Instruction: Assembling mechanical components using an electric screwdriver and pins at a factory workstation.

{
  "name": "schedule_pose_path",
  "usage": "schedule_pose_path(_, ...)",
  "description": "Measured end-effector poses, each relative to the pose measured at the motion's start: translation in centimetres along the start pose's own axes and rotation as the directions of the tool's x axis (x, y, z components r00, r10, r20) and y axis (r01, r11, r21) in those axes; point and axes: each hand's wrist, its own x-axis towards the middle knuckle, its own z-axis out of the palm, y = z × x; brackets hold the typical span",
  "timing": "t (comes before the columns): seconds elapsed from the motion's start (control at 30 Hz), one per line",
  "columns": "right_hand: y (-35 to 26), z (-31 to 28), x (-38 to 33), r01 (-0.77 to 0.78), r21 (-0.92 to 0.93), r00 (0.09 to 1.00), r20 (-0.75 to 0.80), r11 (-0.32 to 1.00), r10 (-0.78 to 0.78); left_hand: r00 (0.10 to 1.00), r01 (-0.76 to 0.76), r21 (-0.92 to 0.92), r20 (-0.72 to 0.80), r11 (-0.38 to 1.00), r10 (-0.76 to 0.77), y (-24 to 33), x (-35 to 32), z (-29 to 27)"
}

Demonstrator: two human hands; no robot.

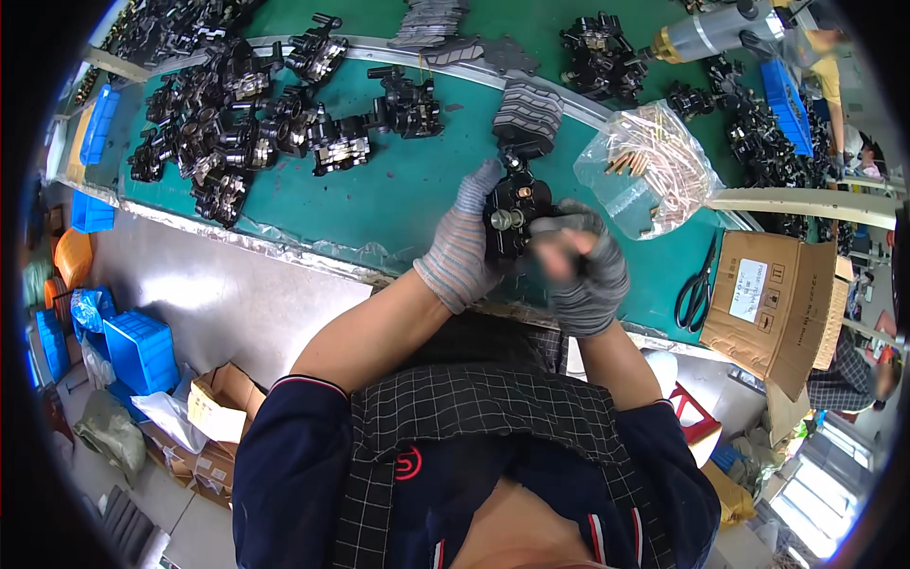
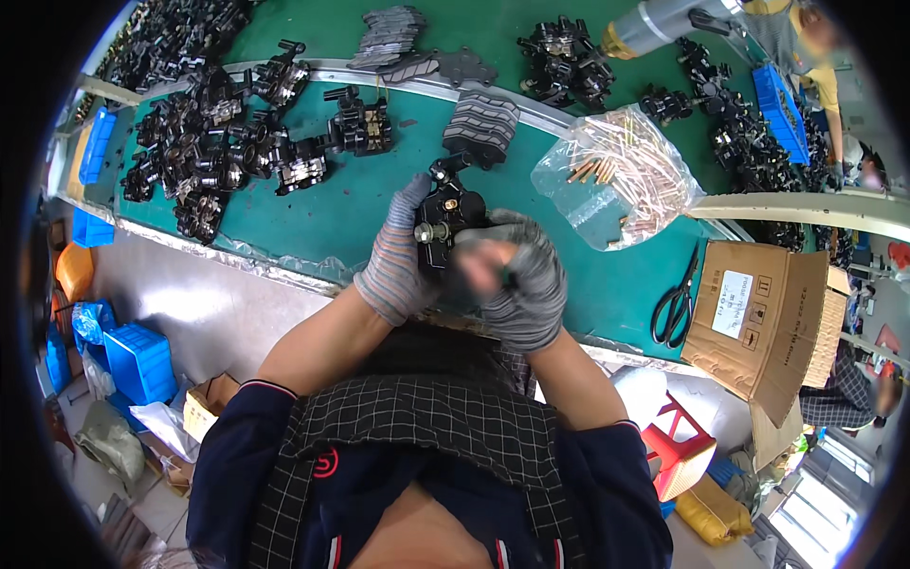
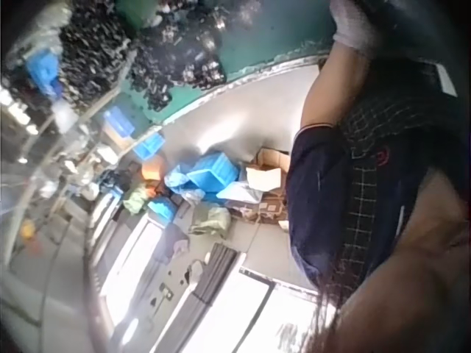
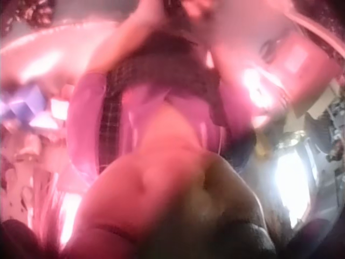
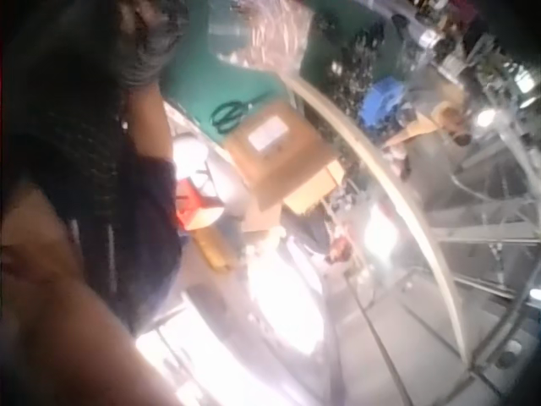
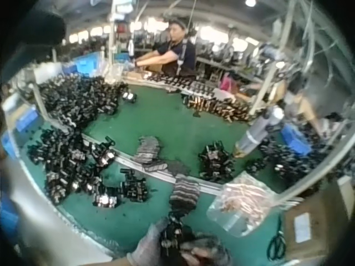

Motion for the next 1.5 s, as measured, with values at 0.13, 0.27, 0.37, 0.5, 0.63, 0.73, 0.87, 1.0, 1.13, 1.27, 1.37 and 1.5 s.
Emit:
schedule_pose_path(0.13,-0.3,-1.0,2.2,0.494,-0.589,0.866,0.395,0.64,-0.305,0.998,-0.039,-0.025,-0.047,0.999,0.037,0.5,0.7,1.0)
schedule_pose_path(0.27,-1.2,-2.9,5.6,0.243,-0.62,0.97,0.176,0.746,-0.169,0.996,-0.054,-0.02,-0.072,0.998,0.053,2.4,1.1,0.3)
schedule_pose_path(0.37,-3.4,-7.9,14.9,0.431,-0.773,0.866,0.21,0.465,-0.453,0.995,-0.075,0.126,-0.06,0.989,0.083,3.4,1.0,-0.4)
schedule_pose_path(0.5,-1.6,-3.8,17.8,-0.083,0.115,0.99,0.122,0.99,0.069,0.999,-0.015,0.07,0.037,0.997,0.013,4.0,1.2,-0.9)
schedule_pose_path(0.63,-1.0,1.6,15.6,-0.246,0.598,0.956,0.28,0.763,0.089,0.998,-0.045,0.06,-0.05,0.997,0.048,4.5,-0.1,-0.4)
schedule_pose_path(0.73,-1.5,3.5,14.5,-0.23,0.735,0.966,0.254,0.637,0.056,0.997,-0.052,0.124,-0.056,0.991,0.059,4.9,-0.9,-0.1)
schedule_pose_path(0.87,-1.4,4.1,14.1,-0.194,0.765,0.975,0.222,0.615,0.031,0.999,-0.022,0.155,-0.039,0.988,0.028,5.2,-1.7,-0.2)
schedule_pose_path(1.0,-1.5,3.8,13.5,-0.178,0.709,0.951,0.301,0.682,-0.064,0.995,-0.036,0.158,-0.09,0.987,0.051,4.5,-2.1,-0.1)
schedule_pose_path(1.13,-2.3,4.1,12.9,-0.147,0.708,0.974,0.224,0.691,-0.022,0.998,0.008,0.181,-0.056,0.984,0.002,4.2,-1.9,-0.7)
schedule_pose_path(1.27,-2.1,3.2,12.8,-0.109,0.711,0.974,0.216,0.695,-0.068,0.992,0.11,0.162,0.05,0.981,-0.119,3.6,-2.0,-0.7)
schedule_pose_path(1.37,-1.3,2.2,12.7,-0.131,0.738,0.939,0.307,0.662,-0.156,0.994,0.107,0.136,-0.042,0.985,-0.102,3.0,-2.3,0.5)
schedule_pose_path(1.5,-1.4,1.4,12.2,-0.086,0.76,0.886,0.355,0.644,-0.299,0.992,0.118,0.153,-0.049,0.981,-0.112,2.0,-2.3,0.5)
